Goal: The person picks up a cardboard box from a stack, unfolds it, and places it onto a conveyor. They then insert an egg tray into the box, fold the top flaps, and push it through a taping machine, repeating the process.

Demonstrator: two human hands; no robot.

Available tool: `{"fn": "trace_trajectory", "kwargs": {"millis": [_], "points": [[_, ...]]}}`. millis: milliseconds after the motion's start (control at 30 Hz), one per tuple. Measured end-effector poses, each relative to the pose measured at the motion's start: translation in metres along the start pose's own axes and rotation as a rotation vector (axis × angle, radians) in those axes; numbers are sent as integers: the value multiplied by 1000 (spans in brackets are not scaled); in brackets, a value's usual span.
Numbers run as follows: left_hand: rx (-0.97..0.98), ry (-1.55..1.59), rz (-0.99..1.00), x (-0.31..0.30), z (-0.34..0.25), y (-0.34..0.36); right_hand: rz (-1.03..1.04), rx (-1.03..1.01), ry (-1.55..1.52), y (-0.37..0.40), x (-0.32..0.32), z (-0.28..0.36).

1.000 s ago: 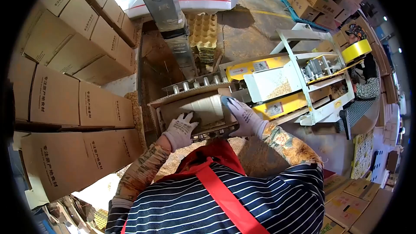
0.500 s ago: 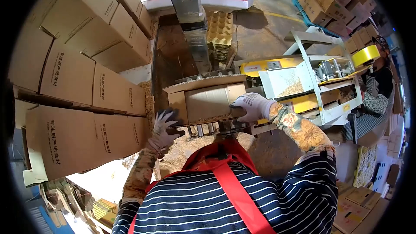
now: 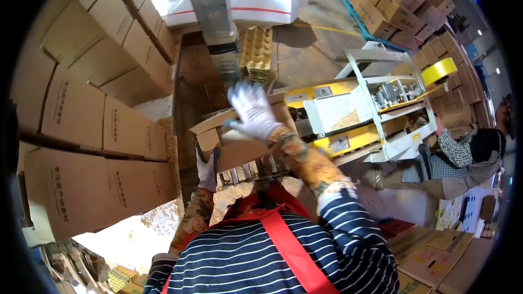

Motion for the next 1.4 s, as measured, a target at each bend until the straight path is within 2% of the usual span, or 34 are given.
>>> {"fn": "trace_trajectory", "kwargs": {"millis": [33, 100, 133, 200, 267, 300, 367, 433, 500, 533, 567, 633, 667, 700, 733, 767, 800, 833, 900, 933, 967, 1033, 1067, 1133, 1167, 1233, 1267, 1300, 1367, 1400], "points": [[-1, -4, 16, 9, 1, 8, 88, 3, -88, 9, 32, -6], [89, -29, -147, 7, -3, 17, 160, 6, -210, 54, 31, 2], [-23, -52, -28, 15, -24, 21, 177, 1, -244, 79, 29, 1], [14, -146, -33, 31, -17, 36, 205, 9, -280, 110, 28, -3], [114, -397, -35, 62, -29, 38, 272, 310, -205, 119, 31, -25], [124, -392, -38, 75, -23, 37, 264, 305, -200, 126, 32, -31], [141, -822, 114, 112, -11, 13, 55, 322, -96, 129, 23, -58], [-150, -612, 442, 134, -62, 15, 30, 423, -72, 120, 31, -69], [-160, -392, 793, 138, -76, 17, 370, 376, -104, 52, -26, -9], [-106, -399, 789, 125, -100, 24, -107, 67, -436, 21, -82, 38], [10, -431, 702, 99, -123, 39, -246, -124, -666, 0, -119, 82], [215, -489, 529, 30, -181, 96, -256, -437, -718, -38, -170, 185], [-42, -448, 377, -20, -188, 116, -491, -640, -721, -42, -198, 236], [-97, 11, 97, -90, -155, 129, -496, -686, -828, -49, -219, 283], [478, -62, -293, -120, -227, 156, -672, -973, -1006, -58, -224, 328], [551, -249, -279, -203, -191, 160, -666, -937, -1002, -55, -241, 360], [610, -143, -614, -163, -313, 220, -478, -943, -998, -69, -233, 394], [611, -147, -634, -169, -332, 222, -287, -943, -993, -75, -223, 425], [856, -319, -1001, -206, -362, 252, -43, -839, -825, -76, -226, 444], [714, -356, -1017, -220, -352, 238, -250, -861, -808, -71, -219, 447], [731, -240, -836, -237, -341, 212, -332, -855, -838, -64, -220, 443], [887, -255, -836, -199, -389, 209, -426, -811, -934, -52, -234, 422], [888, -258, -826, -207, -381, 203, -481, -737, -937, -47, -247, 403], [788, -159, -933, -245, -349, 181, -539, -639, -932, -25, -280, 351], [780, 54, -865, -259, -341, 177, -477, -530, -1032, -13, -293, 315], [1231, -652, -1146, -228, -376, 228, -365, -304, -1223, 15, -311, 247], [1358, -203, -975, -189, -414, 244, -434, -319, -1334, 30, -314, 215], [1542, -322, -926, -159, -433, 254, -502, -320, -1452, 46, -307, 183], [1464, -474, -834, -126, -443, 228, -711, -151, -1474, 78, -287, 130], [1262, -285, -605, -127, -425, 186, -659, -244, -1305, 82, -288, 116]]}}
Point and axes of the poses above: each hand's wrist, its own y-axis away from the middle knuckle, its own x-axis out of the palm, z = x × y, the point moved 6 cm from there along -y, towards the middle knuckle, and after that the axes turned 10 degrees about -y, right-handed, at the moved point
